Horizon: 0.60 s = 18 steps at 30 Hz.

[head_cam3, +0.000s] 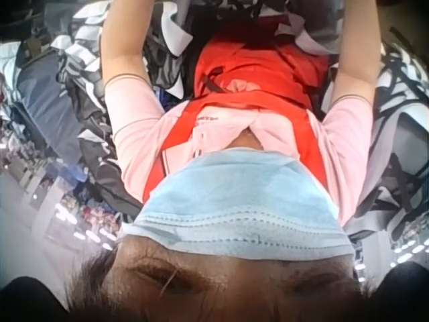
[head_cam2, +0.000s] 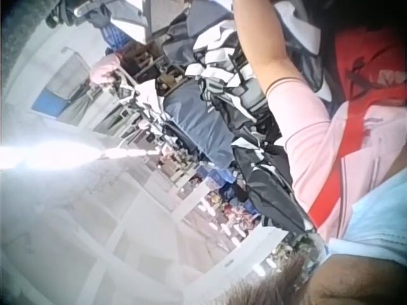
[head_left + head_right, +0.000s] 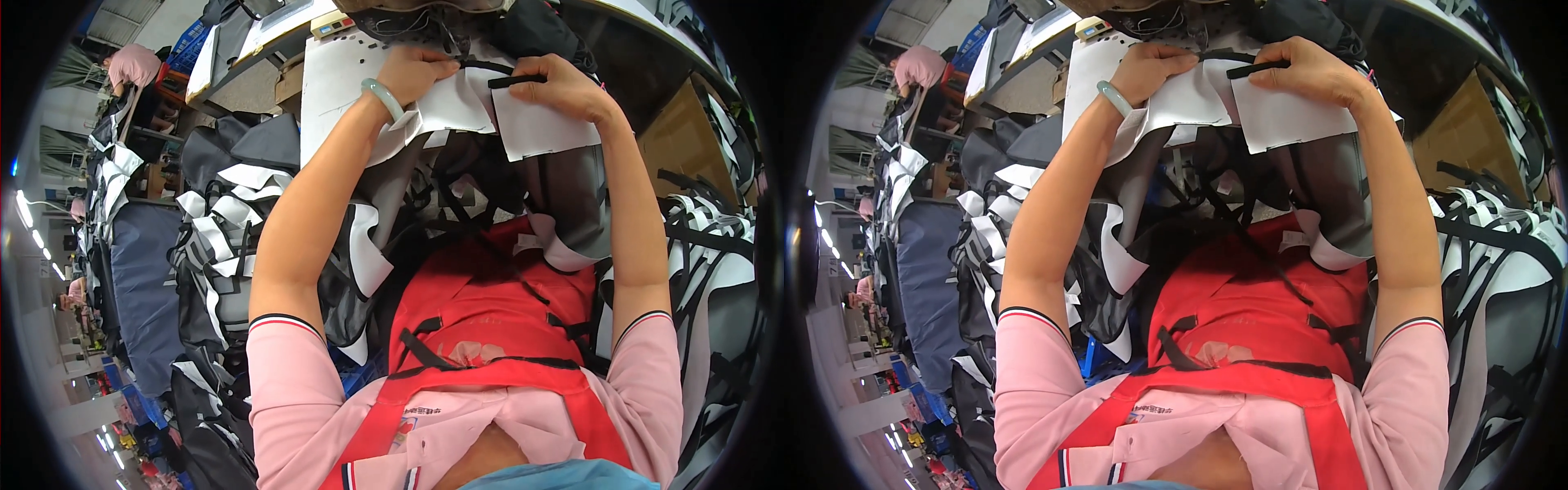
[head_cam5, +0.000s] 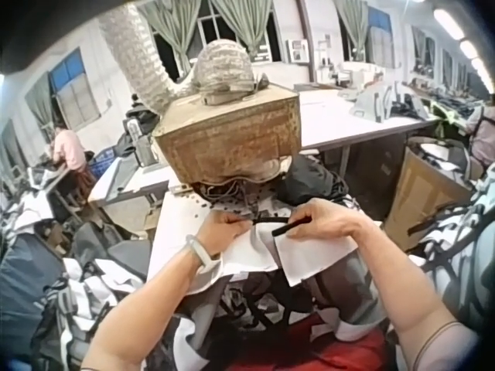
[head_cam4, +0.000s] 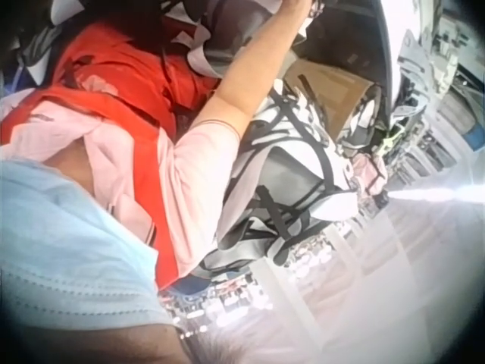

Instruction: The person is assembling, inspecting, and attaching labels to black and white bags at a factory sewing workstation.

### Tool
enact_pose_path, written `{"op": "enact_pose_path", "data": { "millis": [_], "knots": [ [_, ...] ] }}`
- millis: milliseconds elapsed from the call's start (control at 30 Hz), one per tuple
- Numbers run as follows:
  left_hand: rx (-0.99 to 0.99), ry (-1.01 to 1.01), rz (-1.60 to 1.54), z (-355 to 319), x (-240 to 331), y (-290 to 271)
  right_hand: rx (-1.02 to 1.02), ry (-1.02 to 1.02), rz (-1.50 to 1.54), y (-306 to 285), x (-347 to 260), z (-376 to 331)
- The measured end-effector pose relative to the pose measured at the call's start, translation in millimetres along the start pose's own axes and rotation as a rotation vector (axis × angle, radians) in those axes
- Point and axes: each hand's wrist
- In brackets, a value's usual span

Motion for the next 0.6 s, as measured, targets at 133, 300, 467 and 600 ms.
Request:
{"op": "enact_pose_path", "data": {
  "millis": [133, 300, 467, 600],
  "knots": [
    [-0.008, 0.032, 0.007, 14.6, -9.2, -3.1, 0.005, 0.008, -0.013, -2.3, -1.1, 4.9],
    [0.118, 0.163, 0.055, 11.1, -19.8, -11.4, 0.082, 0.01, -0.005, 2.6, -2.4, -4.5],
    [-0.066, -0.043, -0.072, -39.8, 0.6, -14.9, 0.089, -0.128, 0.057, 1.5, 8.0, -43.6],
    [-0.335, -0.018, 0.298, -108.2, -14.2, 6.4, 0.145, -0.229, 0.028, 12.4, -32.3, -78.1]
  ]
}}
Point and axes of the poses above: each hand's wrist, its own z-axis towards the middle knuckle, its own y-axis out of the palm, x = y × z, and after that the axes turned 5 degrees about x, right-handed
